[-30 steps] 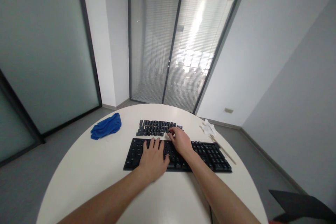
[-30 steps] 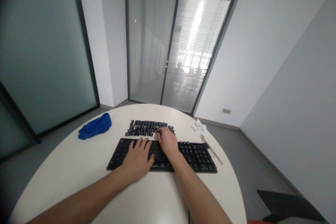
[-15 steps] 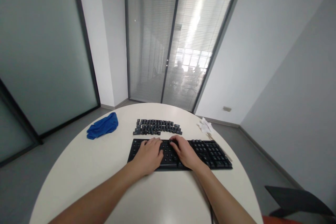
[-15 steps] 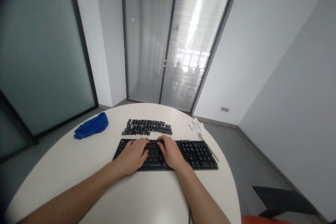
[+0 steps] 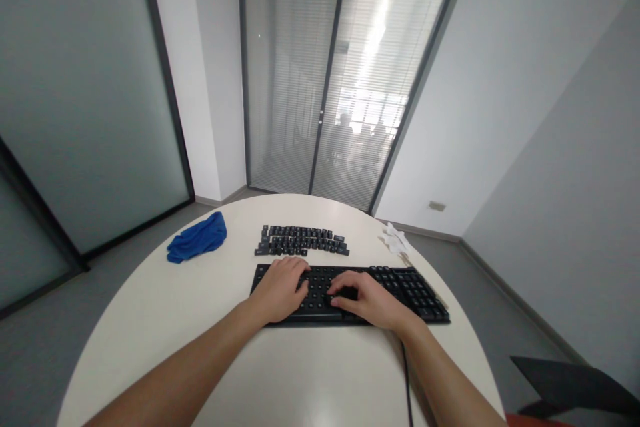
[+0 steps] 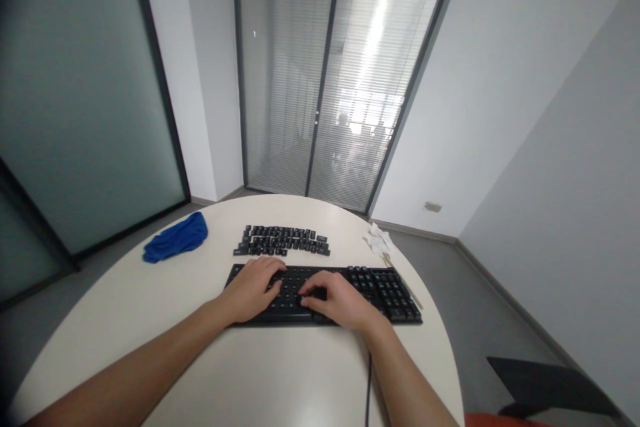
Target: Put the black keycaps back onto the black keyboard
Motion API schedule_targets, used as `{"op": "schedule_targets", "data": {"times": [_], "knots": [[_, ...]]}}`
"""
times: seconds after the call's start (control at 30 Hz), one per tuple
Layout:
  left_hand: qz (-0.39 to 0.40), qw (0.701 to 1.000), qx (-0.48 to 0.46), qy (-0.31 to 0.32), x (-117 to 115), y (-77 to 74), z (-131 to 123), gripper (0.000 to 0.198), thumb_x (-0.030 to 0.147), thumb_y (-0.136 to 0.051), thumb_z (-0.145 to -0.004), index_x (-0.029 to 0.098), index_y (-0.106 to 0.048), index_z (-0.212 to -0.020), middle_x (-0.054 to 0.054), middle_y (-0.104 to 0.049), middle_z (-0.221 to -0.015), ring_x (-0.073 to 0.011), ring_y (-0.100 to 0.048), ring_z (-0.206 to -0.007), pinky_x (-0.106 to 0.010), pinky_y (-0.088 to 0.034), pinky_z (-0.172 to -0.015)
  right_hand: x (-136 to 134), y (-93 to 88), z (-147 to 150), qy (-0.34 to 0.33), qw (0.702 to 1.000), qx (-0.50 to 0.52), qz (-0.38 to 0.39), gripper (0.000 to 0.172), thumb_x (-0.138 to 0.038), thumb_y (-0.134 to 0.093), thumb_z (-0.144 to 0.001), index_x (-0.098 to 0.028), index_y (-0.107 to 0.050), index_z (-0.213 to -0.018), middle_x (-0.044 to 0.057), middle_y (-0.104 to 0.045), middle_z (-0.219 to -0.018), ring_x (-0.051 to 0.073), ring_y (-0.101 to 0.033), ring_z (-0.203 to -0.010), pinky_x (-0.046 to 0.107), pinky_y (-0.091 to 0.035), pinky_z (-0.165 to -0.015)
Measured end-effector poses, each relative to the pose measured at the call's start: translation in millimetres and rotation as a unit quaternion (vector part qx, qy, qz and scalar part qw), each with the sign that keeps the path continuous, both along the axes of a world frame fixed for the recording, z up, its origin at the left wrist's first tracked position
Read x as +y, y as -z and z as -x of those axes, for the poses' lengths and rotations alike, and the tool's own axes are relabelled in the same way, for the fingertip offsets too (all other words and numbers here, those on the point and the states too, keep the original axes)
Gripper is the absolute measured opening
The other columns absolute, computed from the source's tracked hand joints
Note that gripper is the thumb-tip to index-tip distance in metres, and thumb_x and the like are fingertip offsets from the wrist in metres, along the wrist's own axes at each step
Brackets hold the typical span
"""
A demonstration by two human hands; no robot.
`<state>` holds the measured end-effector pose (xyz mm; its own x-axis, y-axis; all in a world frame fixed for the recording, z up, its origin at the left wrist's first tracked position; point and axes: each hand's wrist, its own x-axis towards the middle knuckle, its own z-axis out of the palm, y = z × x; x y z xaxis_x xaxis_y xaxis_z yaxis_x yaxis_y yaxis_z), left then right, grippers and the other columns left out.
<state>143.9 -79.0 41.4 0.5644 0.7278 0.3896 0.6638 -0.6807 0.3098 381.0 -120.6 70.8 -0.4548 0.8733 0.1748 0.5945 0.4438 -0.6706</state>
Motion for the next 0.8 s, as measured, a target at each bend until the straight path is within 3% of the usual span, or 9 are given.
{"op": "schedule_targets", "data": {"times": [0.23, 0.8], "knots": [[0.003, 1.000, 0.001, 0.000, 0.4, 0.3, -0.3, 0.021, 0.020, -0.053, -0.089, 0.020, -0.059, -0.109, -0.007, -0.065, -0.112, -0.0256, -0.057, -0.107, -0.041, -0.042, -0.095, 2.5, 1.7, 3.7, -0.010, 1.000, -0.006, -0.013, 0.013, -0.026, -0.074, -0.080, -0.023, -0.076, -0.093, 0.004, -0.074, -0.100, 0.021, -0.066, -0.096, 0.033, -0.050, -0.091], [-0.003, 1.000, 0.007, -0.001, -0.9, -1.1, 0.8, 0.022, 0.021, -0.051, -0.089, 0.019, -0.059, -0.110, -0.007, -0.065, -0.112, -0.0256, -0.057, -0.108, -0.042, -0.042, -0.095, 3.9, 7.4, 2.4, 0.013, 0.999, 0.043, 0.020, 0.022, -0.039, -0.073, -0.082, -0.019, -0.076, -0.092, 0.006, -0.075, -0.099, 0.022, -0.068, -0.093, 0.035, -0.052, -0.090]]}}
